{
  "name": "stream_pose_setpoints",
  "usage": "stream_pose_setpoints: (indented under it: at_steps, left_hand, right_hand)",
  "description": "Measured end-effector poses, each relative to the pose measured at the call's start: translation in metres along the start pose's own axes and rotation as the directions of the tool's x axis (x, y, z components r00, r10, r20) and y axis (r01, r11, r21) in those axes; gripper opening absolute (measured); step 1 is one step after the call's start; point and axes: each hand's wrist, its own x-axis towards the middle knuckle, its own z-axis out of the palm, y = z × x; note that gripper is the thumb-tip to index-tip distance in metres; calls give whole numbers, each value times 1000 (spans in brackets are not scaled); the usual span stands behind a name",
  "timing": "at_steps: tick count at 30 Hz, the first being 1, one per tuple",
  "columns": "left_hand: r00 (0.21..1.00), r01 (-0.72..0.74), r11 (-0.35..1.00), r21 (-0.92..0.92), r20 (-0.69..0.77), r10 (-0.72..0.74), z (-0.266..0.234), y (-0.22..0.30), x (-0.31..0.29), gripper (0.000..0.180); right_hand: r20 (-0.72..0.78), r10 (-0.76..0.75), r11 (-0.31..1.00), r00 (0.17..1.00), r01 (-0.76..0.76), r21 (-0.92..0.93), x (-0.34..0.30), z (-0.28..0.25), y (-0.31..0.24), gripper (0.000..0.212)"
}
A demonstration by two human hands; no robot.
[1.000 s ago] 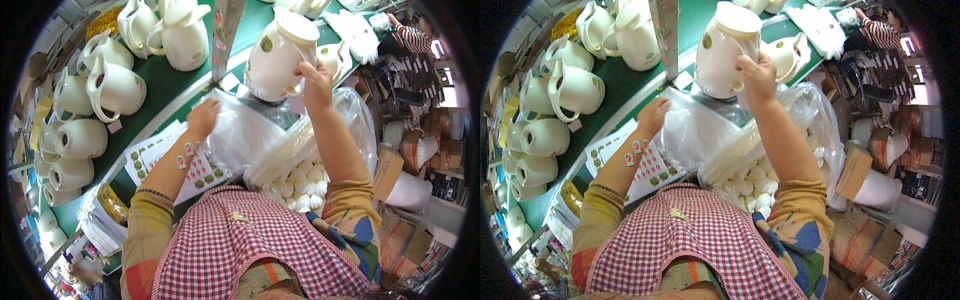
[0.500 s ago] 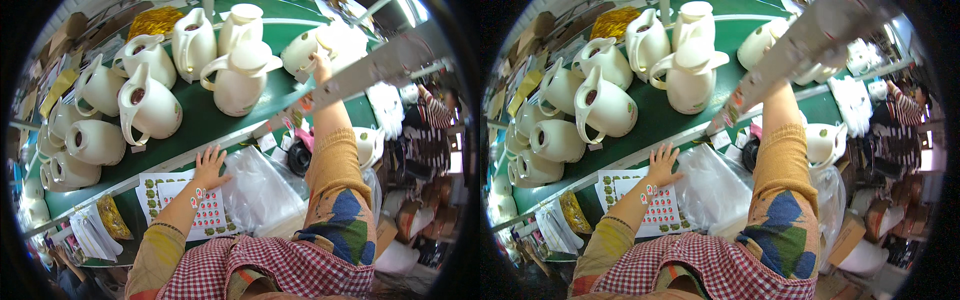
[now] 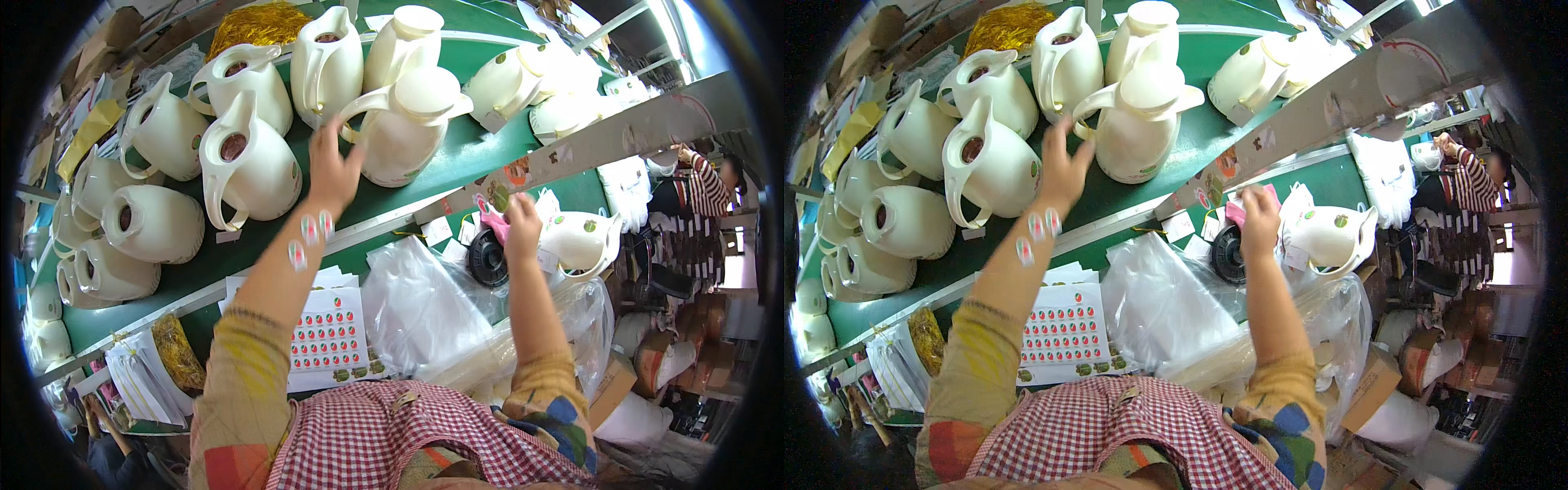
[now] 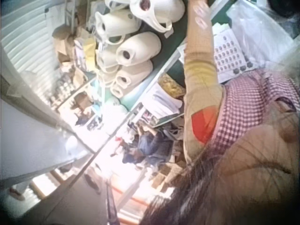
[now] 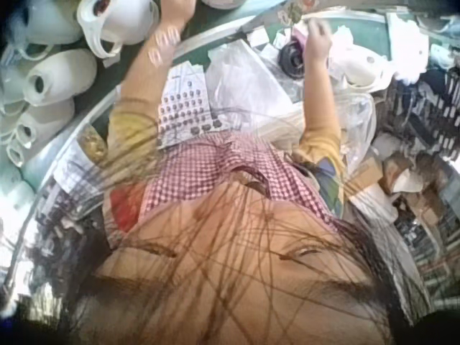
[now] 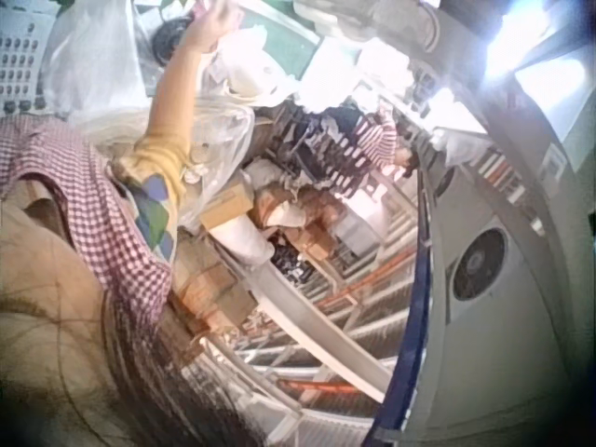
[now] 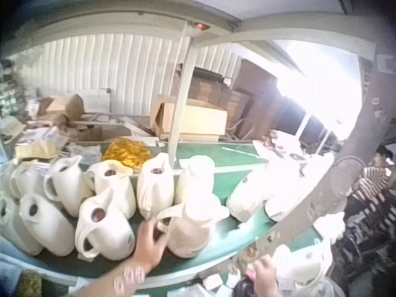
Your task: The person repeatedly picks up white plastic pitchers from a table, peels small round stickers from a sheet, and applies one sticker to each pitcher. The person places the labeled pitchers back on the table and continues the cycle with additional pitchers and sticker sheets.
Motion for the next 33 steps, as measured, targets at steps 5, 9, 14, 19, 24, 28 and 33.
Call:
stream_pose_setpoints:
  at_steps: [5, 9, 14, 19, 24, 28, 33]
  left_hand:
    - [845, 307, 949, -76, 480, -235, 4, 5, 70, 25]
    - [653, 567, 678, -468, 757, -24, -8, -7, 31, 20]
    - [756, 609, 590, -531, 613, -229, -53, 63, -38, 21]
    - [767, 554, 727, -405, 587, -257, -138, 100, -109, 20]
    - [682, 545, 783, -300, 703, -205, -183, 139, -156, 18]
    - [615, 592, 752, -289, 765, -190, -196, 164, -181, 18]
    - [546, 628, 722, -290, 825, -144, -194, 180, -201, 18]
  right_hand:
    - [222, 223, 950, 949, -263, 170, -146, -24, -4, 10]
    - [328, 324, 886, 888, -406, 224, -194, -24, -17, 9]
    - [521, -153, 968, 840, 232, -90, -175, -5, -91, 17]
    - [537, -572, 583, 620, 768, -266, -151, 12, -176, 43]
    - [716, -305, 564, 628, 725, -395, -164, 14, -190, 82]
    - [816, -78, 653, 572, 648, -392, -187, -9, -193, 79]
    - [795, -210, 737, 568, 627, -253, -209, -45, -174, 83]
